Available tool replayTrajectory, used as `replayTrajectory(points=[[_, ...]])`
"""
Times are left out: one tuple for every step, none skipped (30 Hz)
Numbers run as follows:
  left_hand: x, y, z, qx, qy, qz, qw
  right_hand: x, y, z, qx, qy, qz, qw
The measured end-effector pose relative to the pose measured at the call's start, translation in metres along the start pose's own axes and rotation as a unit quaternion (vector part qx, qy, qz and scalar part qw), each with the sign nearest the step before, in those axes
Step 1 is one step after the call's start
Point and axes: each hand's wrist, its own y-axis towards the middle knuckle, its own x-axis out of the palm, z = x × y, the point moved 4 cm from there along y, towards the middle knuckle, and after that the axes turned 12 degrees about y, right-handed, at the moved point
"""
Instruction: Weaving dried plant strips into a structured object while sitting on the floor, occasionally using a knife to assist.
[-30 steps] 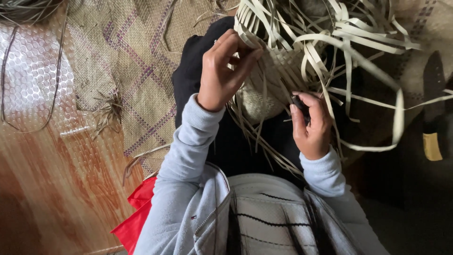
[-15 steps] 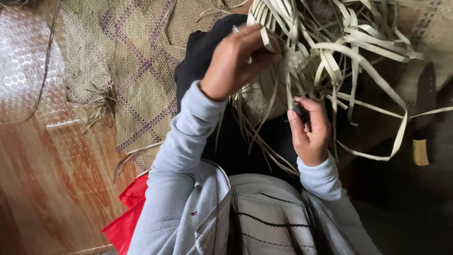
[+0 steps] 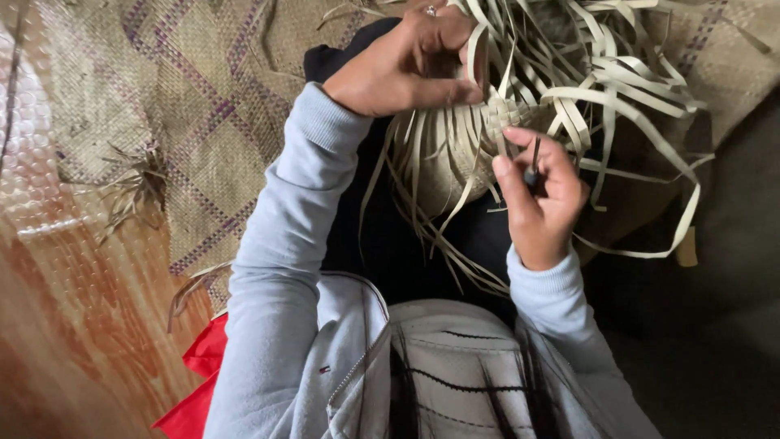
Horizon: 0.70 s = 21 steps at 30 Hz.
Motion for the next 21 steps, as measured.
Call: replayTrajectory(points=[[0.001, -0.002, 0.002, 0.0, -0.003, 0.002, 1.0, 0.002, 0.001, 0.0, 0.002, -0.003, -0.001, 1.0], [0.001, -0.003, 0.003, -0.006, -0.008, 0.01, 1.0, 0.004, 0.003, 0.001, 0.009, 0.002, 0.008, 1.0], [0.001, -0.004, 0.004, -0.013, -0.013, 0.018, 1.0, 0.005, 0.004, 0.002, 0.016, 0.007, 0.017, 1.0], [0.002, -0.006, 0.002, -0.013, -0.016, 0.02, 1.0, 0.008, 0.006, 0.005, 0.018, 0.004, 0.016, 1.0], [0.002, -0.007, 0.0, -0.019, 0.044, 0.025, 0.999, 0.011, 0.008, 0.007, 0.004, 0.012, 0.025, 1.0], [0.003, -0.008, -0.001, -0.024, 0.103, 0.03, 0.994, 0.012, 0.009, 0.009, -0.011, 0.021, 0.034, 0.999], [0.005, -0.009, -0.002, -0.023, 0.1, 0.03, 0.994, 0.013, 0.011, 0.01, -0.01, 0.018, 0.035, 0.999], [0.005, -0.01, -0.004, -0.03, 0.131, 0.042, 0.99, 0.014, 0.012, 0.011, -0.016, 0.005, 0.031, 0.999], [0.005, -0.011, -0.005, -0.036, 0.162, 0.056, 0.984, 0.016, 0.014, 0.013, -0.024, -0.007, 0.026, 0.999], [0.005, -0.012, -0.006, -0.034, 0.161, 0.058, 0.985, 0.017, 0.014, 0.012, -0.024, -0.01, 0.026, 0.999], [0.005, -0.013, -0.007, -0.038, 0.164, 0.06, 0.984, 0.018, 0.013, 0.012, -0.024, -0.013, 0.025, 0.999], [0.005, -0.014, -0.008, -0.042, 0.168, 0.063, 0.983, 0.019, 0.013, 0.012, -0.025, -0.016, 0.023, 0.999], [0.006, -0.014, -0.004, -0.043, 0.167, 0.064, 0.983, 0.019, 0.013, 0.012, -0.024, -0.016, 0.022, 0.999], [0.007, -0.013, 0.002, -0.021, 0.211, 0.064, 0.975, 0.02, 0.012, 0.011, -0.025, -0.018, 0.016, 0.999], [0.008, -0.011, 0.007, 0.001, 0.255, 0.063, 0.965, 0.021, 0.013, 0.01, -0.028, -0.019, 0.011, 0.999], [0.009, -0.012, 0.01, 0.001, 0.255, 0.063, 0.965, 0.021, 0.012, 0.011, -0.028, -0.02, 0.01, 0.999], [0.009, -0.012, 0.012, -0.005, 0.262, 0.063, 0.963, 0.02, 0.012, 0.012, -0.024, -0.011, 0.015, 1.0], [0.009, -0.012, 0.014, -0.011, 0.268, 0.062, 0.961, 0.019, 0.011, 0.013, -0.02, -0.003, 0.02, 1.0], [0.008, -0.013, 0.012, -0.009, 0.269, 0.062, 0.961, 0.02, 0.011, 0.01, -0.021, -0.003, 0.021, 1.0], [0.008, -0.015, 0.009, -0.016, 0.214, 0.056, 0.975, 0.021, 0.012, 0.008, -0.02, -0.009, 0.02, 1.0], [0.009, -0.017, 0.006, -0.022, 0.156, 0.049, 0.986, 0.022, 0.011, 0.005, -0.017, -0.017, 0.021, 0.999]])
